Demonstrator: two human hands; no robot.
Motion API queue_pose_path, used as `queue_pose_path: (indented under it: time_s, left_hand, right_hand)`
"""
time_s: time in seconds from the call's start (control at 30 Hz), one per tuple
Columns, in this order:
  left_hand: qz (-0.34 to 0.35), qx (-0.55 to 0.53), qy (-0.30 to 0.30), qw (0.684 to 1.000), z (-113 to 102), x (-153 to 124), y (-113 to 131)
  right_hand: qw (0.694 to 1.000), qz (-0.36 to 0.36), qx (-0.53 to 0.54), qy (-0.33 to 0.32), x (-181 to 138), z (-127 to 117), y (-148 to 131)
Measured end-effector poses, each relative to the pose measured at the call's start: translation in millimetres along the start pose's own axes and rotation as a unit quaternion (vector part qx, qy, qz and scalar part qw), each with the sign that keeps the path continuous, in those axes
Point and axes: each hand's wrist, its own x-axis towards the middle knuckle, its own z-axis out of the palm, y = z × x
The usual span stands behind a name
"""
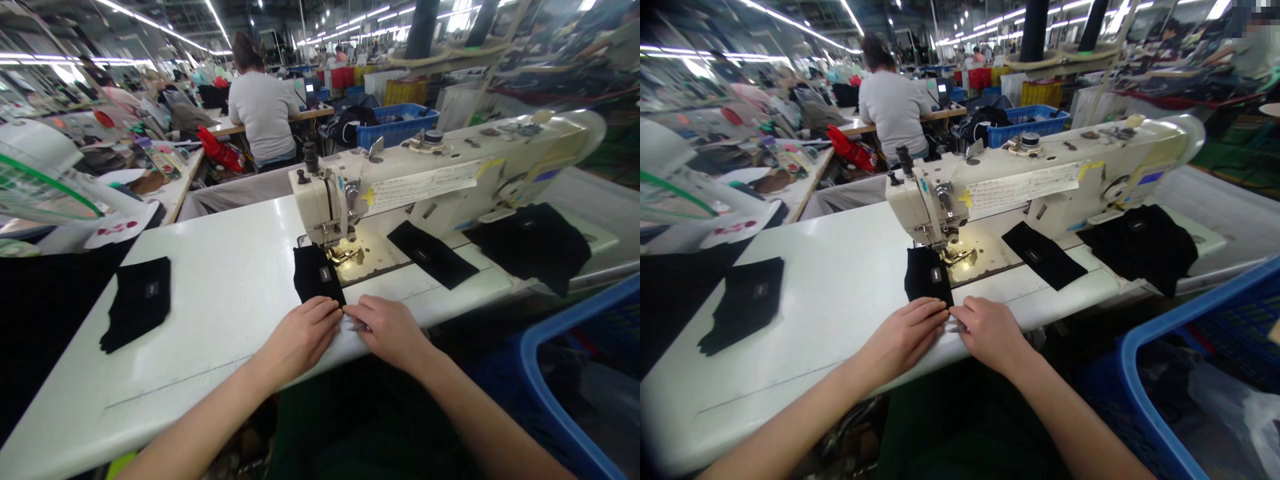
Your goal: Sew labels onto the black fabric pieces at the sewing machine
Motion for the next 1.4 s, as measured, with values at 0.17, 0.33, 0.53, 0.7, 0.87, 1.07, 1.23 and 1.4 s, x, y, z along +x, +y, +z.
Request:
queue_pose_path:
  time_s: [0.17,0.33,0.53,0.7,0.87,1.07,1.23,1.4]
  left_hand:
    - [-0.005,-0.003,-0.003,1.000,0,9,-18]
    - [0.000,0.006,0.006,1.000,-1,17,-34]
    - [-0.004,0.008,0.006,1.000,-3,26,-55]
    - [-0.012,0.005,0.013,1.000,-3,33,-71]
    - [-0.016,0.004,0.014,1.000,-4,40,-87]
    - [-0.017,0.024,0.009,1.000,-2,45,-99]
    - [-0.029,0.009,0.039,0.999,2,43,-94]
    - [-0.045,-0.001,0.054,0.998,5,40,-94]
  right_hand:
    - [1.000,0.010,-0.008,0.002,19,2,7]
    - [1.000,0.019,-0.004,0.008,37,2,14]
    - [1.000,0.022,-0.015,0.009,55,2,18]
    - [0.999,0.027,-0.022,0.015,58,3,17]
    - [0.999,0.038,-0.017,0.012,52,2,18]
    - [0.999,0.042,-0.002,0.023,41,2,18]
    - [0.988,0.094,0.021,0.117,24,-1,25]
    - [0.930,0.282,-0.091,0.216,1,-19,59]
